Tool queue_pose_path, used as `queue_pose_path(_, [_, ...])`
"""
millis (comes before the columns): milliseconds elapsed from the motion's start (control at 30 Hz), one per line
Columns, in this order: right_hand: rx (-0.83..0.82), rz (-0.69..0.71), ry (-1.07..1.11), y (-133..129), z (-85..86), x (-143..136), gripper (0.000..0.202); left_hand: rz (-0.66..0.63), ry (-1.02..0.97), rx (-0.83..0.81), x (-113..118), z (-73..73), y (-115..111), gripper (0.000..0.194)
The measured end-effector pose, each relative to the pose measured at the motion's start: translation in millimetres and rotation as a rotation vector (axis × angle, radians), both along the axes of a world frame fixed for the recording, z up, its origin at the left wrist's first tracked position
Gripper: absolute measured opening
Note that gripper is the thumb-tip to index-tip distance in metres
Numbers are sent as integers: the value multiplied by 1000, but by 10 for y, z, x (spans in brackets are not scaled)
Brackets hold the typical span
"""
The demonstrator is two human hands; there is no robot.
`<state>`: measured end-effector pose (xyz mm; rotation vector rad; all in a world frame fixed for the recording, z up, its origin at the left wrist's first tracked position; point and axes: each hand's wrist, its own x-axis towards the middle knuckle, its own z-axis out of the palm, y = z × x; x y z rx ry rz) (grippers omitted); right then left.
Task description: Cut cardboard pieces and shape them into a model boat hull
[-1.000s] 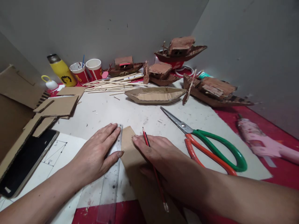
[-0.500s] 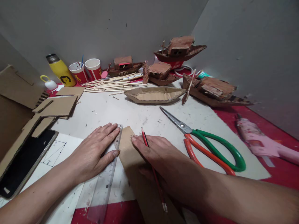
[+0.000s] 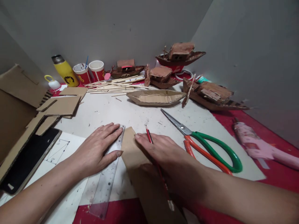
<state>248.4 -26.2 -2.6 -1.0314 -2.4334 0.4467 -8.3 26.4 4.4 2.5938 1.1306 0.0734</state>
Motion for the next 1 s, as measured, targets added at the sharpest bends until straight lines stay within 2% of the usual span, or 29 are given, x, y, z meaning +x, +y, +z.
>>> queue_pose_path(100, [-37,-62,113,-5,210,49,51,-11,-28,10,-12,-10,-2,63])
queue_pose_path(200, [-217,-219,354,0,376,-21,35,-18,-50,28,-22,-23,-3,63])
queue_pose_path(267, [-417,-347,560,29,383,-152,36,-20,-44,51,-23,-36,-4,64])
queue_pose_path(333, [-648,-412,727,84,305,-309,34,-22,-34,75,-22,-48,-5,64])
queue_pose_path(367, [-712,-431,784,116,247,-380,28,-24,-30,84,-20,-54,-6,64])
queue_pose_path(467, [-707,-532,895,203,73,-509,21,-23,-23,91,-20,-66,-7,63])
queue_pose_path(567, [-691,-553,920,241,-20,-530,22,-23,-34,94,-22,-77,-8,63])
queue_pose_path(800, [-645,-574,852,247,-43,-538,26,-20,-36,102,-20,-89,-5,64])
queue_pose_path(1000, [-627,-531,814,259,-60,-545,26,-25,-16,106,-20,-79,4,65])
